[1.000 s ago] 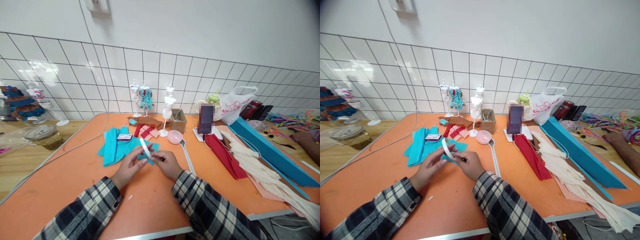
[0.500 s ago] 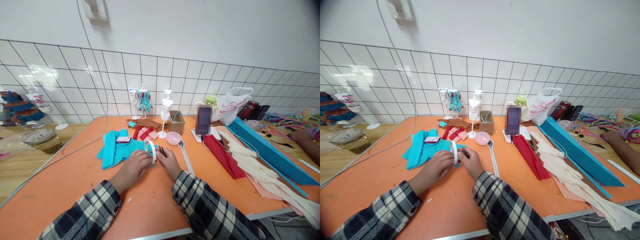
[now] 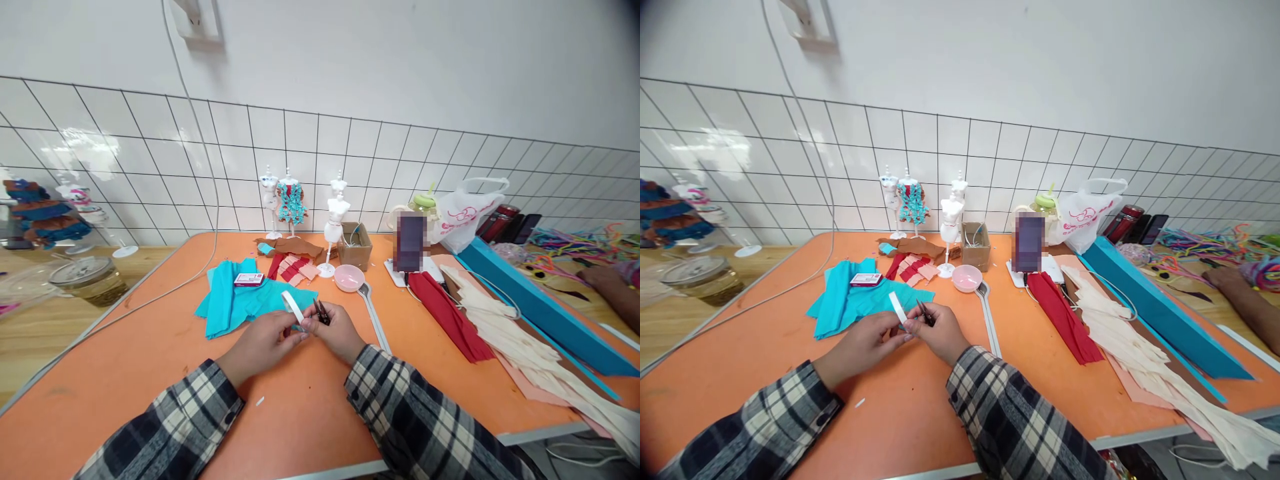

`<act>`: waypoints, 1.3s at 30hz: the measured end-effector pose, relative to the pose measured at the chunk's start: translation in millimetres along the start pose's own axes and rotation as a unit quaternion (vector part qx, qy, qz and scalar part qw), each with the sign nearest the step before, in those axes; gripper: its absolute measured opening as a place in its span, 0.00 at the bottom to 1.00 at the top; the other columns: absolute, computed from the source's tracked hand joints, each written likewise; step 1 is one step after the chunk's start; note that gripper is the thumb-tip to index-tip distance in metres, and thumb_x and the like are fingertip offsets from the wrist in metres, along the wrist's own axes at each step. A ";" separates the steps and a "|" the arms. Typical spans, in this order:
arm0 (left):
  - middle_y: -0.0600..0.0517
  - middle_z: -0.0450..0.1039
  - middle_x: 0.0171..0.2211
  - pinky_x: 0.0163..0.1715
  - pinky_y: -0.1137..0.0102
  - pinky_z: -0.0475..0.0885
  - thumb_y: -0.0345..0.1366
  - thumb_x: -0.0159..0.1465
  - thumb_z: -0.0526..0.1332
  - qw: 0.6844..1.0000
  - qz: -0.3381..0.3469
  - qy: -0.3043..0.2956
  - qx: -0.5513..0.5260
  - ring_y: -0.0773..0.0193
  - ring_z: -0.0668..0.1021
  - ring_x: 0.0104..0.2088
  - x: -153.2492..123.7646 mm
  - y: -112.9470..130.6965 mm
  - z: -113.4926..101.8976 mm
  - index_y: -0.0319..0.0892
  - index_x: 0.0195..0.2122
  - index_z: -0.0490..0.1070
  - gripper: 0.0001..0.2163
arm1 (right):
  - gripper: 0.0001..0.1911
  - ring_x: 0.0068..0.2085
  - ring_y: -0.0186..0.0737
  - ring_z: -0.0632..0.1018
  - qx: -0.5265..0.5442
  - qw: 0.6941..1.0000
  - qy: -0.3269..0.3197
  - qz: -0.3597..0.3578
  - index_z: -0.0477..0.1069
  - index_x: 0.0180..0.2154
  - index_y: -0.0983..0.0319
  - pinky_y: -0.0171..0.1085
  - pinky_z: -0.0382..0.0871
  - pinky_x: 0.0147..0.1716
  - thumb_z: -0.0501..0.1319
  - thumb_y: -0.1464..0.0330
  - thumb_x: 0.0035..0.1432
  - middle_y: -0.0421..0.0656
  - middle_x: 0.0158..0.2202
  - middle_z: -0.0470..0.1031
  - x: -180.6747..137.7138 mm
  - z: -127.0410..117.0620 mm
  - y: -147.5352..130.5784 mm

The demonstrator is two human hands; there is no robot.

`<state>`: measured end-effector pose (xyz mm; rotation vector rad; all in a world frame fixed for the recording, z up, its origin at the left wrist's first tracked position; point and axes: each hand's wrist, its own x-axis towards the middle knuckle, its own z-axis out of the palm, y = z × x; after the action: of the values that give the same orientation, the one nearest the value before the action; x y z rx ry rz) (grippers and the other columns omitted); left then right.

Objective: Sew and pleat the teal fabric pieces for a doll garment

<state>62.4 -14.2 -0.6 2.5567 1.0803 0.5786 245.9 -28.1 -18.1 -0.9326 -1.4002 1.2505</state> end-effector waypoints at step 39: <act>0.50 0.78 0.38 0.39 0.61 0.57 0.43 0.71 0.50 0.981 0.055 0.073 0.169 0.57 0.72 0.38 4.8 -5.8 -14.9 0.48 0.45 0.75 0.15 | 0.12 0.46 0.42 0.76 -0.127 0.982 0.078 -0.117 0.75 0.42 0.61 0.39 0.68 0.46 0.61 0.66 0.56 0.46 0.44 0.77 6.1 -16.7 0.2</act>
<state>54.9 -5.1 11.1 2.9209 1.1772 0.6689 261.0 -18.7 -17.7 -0.9828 -1.5160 0.8198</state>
